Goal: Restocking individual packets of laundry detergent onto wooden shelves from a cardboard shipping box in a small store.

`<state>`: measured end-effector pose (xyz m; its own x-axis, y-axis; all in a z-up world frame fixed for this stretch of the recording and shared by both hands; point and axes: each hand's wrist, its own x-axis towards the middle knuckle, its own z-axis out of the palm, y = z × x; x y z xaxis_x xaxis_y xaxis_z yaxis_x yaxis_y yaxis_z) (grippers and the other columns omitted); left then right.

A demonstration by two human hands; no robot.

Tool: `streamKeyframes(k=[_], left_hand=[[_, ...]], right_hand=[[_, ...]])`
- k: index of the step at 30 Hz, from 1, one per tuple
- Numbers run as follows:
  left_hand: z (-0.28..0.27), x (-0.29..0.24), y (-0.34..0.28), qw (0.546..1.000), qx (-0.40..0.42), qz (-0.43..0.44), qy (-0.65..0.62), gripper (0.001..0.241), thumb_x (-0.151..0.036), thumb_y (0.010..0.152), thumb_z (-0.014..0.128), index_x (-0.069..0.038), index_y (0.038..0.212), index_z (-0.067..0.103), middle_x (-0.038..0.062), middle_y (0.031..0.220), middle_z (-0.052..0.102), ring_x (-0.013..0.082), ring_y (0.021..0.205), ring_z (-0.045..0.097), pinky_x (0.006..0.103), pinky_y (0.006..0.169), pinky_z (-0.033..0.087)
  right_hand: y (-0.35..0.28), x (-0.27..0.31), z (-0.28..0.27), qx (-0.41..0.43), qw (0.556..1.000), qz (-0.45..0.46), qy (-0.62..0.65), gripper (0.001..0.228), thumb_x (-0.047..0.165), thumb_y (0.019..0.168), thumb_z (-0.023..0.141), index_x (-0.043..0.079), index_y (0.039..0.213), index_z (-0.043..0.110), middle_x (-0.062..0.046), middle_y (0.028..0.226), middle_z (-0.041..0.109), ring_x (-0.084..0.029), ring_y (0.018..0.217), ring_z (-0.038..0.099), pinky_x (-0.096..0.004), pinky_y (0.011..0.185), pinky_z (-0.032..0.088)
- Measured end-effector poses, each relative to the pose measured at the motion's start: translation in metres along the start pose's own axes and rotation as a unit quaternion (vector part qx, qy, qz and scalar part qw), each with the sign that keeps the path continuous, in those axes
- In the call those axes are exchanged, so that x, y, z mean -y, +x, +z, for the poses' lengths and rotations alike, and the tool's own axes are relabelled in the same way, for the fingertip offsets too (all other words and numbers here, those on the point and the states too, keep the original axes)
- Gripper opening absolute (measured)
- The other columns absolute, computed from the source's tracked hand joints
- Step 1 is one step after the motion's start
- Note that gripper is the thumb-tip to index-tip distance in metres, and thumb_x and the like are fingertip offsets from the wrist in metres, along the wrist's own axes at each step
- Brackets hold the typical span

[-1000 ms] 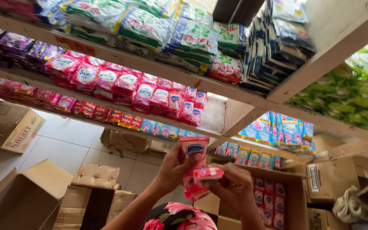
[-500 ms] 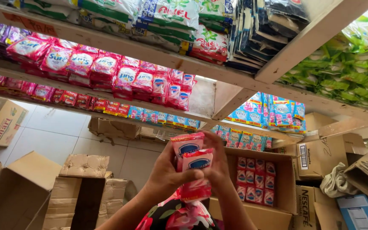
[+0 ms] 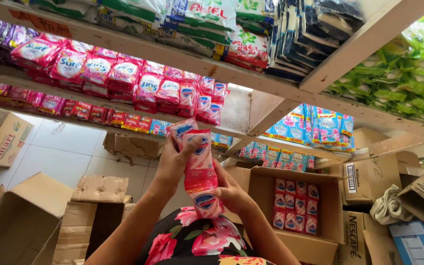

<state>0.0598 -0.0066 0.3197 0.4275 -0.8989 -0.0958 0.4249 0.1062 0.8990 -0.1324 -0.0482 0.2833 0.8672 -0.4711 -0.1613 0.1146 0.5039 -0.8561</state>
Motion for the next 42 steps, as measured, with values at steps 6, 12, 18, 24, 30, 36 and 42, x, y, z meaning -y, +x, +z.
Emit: streamKeyframes(k=[6, 12, 18, 24, 30, 36, 42], left_hand=[[-0.029, 0.012, 0.014, 0.991, -0.018, -0.113, -0.071, 0.058, -0.034, 0.085, 0.077, -0.008, 0.131, 0.053, 0.006, 0.109, 0.070, 0.0146, 0.098, 0.070, 0.0332, 0.085, 0.059], [-0.043, 0.025, 0.014, 0.991, 0.002, -0.135, 0.021, 0.069, -0.034, 0.082, 0.080, -0.008, 0.135, 0.046, 0.010, 0.119, 0.067, 0.0173, 0.105, 0.070, 0.0340, 0.089, 0.059], [-0.053, 0.054, 0.003, 0.994, 0.045, -0.102, 0.022, 0.085, -0.020, 0.065, 0.087, -0.010, 0.133, 0.037, 0.011, 0.120, 0.065, 0.0208, 0.105, 0.070, 0.0391, 0.091, 0.058], [-0.081, 0.091, 0.004, 0.947, -0.032, -0.247, -0.203, 0.051, -0.040, 0.087, 0.074, -0.008, 0.124, 0.062, 0.006, 0.104, 0.069, 0.0181, 0.091, 0.071, 0.0377, 0.083, 0.060], [-0.096, 0.106, -0.003, 0.933, -0.028, -0.333, -0.133, 0.043, -0.047, 0.090, 0.068, -0.010, 0.113, 0.061, 0.005, 0.087, 0.071, 0.0202, 0.076, 0.071, 0.0387, 0.071, 0.057], [-0.104, 0.138, 0.001, 0.937, -0.004, -0.347, -0.049, 0.040, -0.023, 0.082, 0.075, -0.006, 0.116, 0.063, 0.010, 0.098, 0.078, 0.0225, 0.084, 0.076, 0.0373, 0.077, 0.061], [-0.079, 0.149, 0.059, 0.945, 0.036, -0.325, -0.017, 0.042, -0.033, 0.089, 0.069, -0.007, 0.122, 0.063, 0.010, 0.101, 0.074, 0.0222, 0.087, 0.072, 0.0378, 0.077, 0.057]], right_hand=[[0.009, -0.013, 0.017, -0.061, 0.998, 0.012, 0.026, 0.127, 0.052, 0.067, 0.092, 0.007, 0.162, 0.021, -0.014, 0.151, 0.051, -0.022, 0.135, 0.056, -0.038, 0.110, 0.047], [0.014, -0.027, 0.023, -0.109, 0.992, 0.043, 0.046, 0.089, 0.045, 0.079, 0.082, 0.004, 0.146, 0.040, -0.016, 0.117, 0.067, -0.024, 0.095, 0.069, -0.035, 0.082, 0.059], [0.017, -0.048, 0.012, -0.169, 0.985, 0.011, -0.041, 0.081, 0.040, 0.086, 0.078, 0.000, 0.148, 0.045, -0.013, 0.127, 0.063, -0.017, 0.113, 0.064, -0.031, 0.097, 0.053], [0.030, -0.052, 0.018, -0.188, 0.972, 0.073, -0.120, 0.084, 0.025, 0.079, 0.079, 0.010, 0.148, 0.035, -0.007, 0.133, 0.061, -0.015, 0.118, 0.063, -0.030, 0.100, 0.051], [0.032, -0.113, -0.012, -0.151, 0.952, 0.198, 0.181, 0.051, 0.030, 0.091, 0.072, -0.005, 0.126, 0.061, -0.016, 0.105, 0.073, -0.023, 0.087, 0.073, -0.038, 0.082, 0.062], [0.035, -0.119, 0.000, -0.226, 0.927, 0.205, 0.220, 0.051, 0.044, 0.089, 0.069, 0.002, 0.118, 0.067, -0.012, 0.096, 0.077, -0.024, 0.079, 0.075, -0.038, 0.072, 0.062], [0.058, -0.108, -0.046, -0.190, 0.947, 0.125, 0.228, 0.045, 0.033, 0.092, 0.073, 0.001, 0.123, 0.066, -0.010, 0.107, 0.076, -0.020, 0.092, 0.075, -0.035, 0.087, 0.062]])
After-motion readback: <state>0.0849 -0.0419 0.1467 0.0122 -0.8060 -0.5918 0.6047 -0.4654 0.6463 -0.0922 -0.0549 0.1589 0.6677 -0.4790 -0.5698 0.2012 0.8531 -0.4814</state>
